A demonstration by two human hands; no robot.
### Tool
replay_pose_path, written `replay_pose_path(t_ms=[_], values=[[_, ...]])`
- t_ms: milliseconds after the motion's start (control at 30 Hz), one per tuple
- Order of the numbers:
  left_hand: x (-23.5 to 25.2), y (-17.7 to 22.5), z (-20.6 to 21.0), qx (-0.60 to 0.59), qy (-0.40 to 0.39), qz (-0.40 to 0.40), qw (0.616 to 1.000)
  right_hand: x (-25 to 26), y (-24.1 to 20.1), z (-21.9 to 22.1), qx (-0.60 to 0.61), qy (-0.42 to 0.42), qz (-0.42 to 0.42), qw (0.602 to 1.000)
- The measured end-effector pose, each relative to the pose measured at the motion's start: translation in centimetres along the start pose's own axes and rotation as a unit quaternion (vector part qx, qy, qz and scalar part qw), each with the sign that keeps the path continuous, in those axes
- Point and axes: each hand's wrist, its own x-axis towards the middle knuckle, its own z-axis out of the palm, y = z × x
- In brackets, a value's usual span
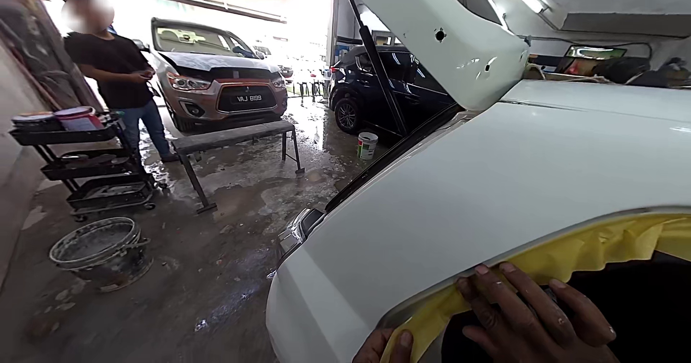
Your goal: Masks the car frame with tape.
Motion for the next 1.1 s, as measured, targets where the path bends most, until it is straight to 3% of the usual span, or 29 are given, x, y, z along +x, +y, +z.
replay_pose_path(t_ms=[267, 800, 967, 1100], values=[[1.1, -0.4, 1.1, 0.038, 0.056, 0.021, 0.997, -0.2, -0.4, 0.7, 0.012, 0.009, -0.004, 1.000], [0.6, -1.7, 2.3, -0.004, 0.125, 0.058, 0.990, -0.3, -2.3, 1.2, 0.045, 0.021, 0.024, 0.998], [0.5, -2.1, 2.3, 0.000, 0.128, 0.063, 0.990, 2.8, -1.0, 0.1, 0.057, 0.115, 0.077, 0.989], [0.6, -1.6, 2.4, -0.003, 0.131, 0.034, 0.991, 5.7, -0.1, -0.5, 0.042, 0.097, 0.091, 0.990]])
